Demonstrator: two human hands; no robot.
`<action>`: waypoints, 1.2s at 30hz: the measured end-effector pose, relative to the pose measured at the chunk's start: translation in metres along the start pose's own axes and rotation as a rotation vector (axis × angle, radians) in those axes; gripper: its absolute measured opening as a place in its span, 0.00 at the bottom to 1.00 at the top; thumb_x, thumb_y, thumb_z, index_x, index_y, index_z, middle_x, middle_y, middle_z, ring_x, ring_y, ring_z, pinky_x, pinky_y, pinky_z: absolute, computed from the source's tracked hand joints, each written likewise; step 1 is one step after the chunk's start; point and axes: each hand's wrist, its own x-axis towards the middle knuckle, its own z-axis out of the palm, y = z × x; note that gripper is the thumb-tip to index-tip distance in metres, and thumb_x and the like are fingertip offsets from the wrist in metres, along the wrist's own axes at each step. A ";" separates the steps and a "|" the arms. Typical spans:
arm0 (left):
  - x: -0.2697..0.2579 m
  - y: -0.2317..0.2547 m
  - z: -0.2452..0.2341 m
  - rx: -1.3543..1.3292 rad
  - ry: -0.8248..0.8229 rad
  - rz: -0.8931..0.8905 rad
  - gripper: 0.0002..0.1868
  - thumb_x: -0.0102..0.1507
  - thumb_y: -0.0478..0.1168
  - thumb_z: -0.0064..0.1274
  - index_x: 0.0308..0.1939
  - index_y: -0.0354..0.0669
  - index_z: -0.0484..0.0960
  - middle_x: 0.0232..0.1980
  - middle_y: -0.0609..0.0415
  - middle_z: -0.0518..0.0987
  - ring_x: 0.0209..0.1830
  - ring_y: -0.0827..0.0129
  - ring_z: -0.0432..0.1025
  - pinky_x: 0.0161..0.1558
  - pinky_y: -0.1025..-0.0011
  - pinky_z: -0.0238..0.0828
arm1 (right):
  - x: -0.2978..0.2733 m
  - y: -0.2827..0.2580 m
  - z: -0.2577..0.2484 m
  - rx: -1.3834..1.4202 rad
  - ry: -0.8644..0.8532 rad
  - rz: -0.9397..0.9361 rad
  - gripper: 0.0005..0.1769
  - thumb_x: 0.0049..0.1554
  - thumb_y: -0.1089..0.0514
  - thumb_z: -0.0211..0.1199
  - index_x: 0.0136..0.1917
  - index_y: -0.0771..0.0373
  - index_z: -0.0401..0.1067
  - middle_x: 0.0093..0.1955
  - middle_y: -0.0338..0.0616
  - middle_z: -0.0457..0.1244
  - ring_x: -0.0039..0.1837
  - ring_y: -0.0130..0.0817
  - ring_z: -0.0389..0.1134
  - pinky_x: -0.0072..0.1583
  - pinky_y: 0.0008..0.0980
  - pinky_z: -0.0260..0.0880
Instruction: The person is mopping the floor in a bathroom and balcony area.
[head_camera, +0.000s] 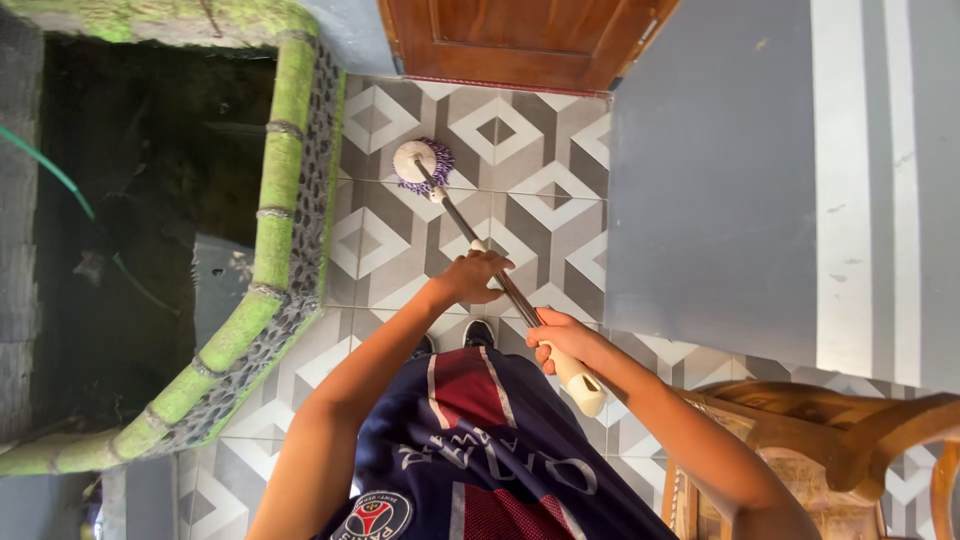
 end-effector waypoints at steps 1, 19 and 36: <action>-0.004 -0.013 0.005 0.002 0.006 -0.007 0.33 0.48 0.48 0.69 0.58 0.49 0.81 0.60 0.44 0.76 0.61 0.42 0.67 0.54 0.45 0.65 | 0.019 0.001 0.001 -0.007 -0.006 0.000 0.08 0.58 0.65 0.59 0.49 0.61 0.62 0.40 0.39 0.60 0.34 0.22 0.59 0.31 0.26 0.59; -0.112 -0.063 -0.014 -0.671 0.197 -0.087 0.14 0.68 0.39 0.51 0.56 0.42 0.81 0.58 0.49 0.81 0.58 0.56 0.77 0.57 0.62 0.72 | 0.048 0.011 0.076 0.256 0.071 -0.007 0.06 0.65 0.57 0.56 0.53 0.59 0.62 0.38 0.39 0.61 0.31 0.21 0.58 0.30 0.23 0.58; -0.136 -0.135 0.031 -1.046 0.590 -0.390 0.13 0.70 0.41 0.49 0.56 0.37 0.76 0.43 0.54 0.77 0.32 0.74 0.64 0.33 0.73 0.64 | 0.052 -0.003 0.196 0.449 -0.127 -0.264 0.06 0.64 0.63 0.58 0.48 0.64 0.62 0.31 0.30 0.53 0.28 0.15 0.53 0.29 0.15 0.52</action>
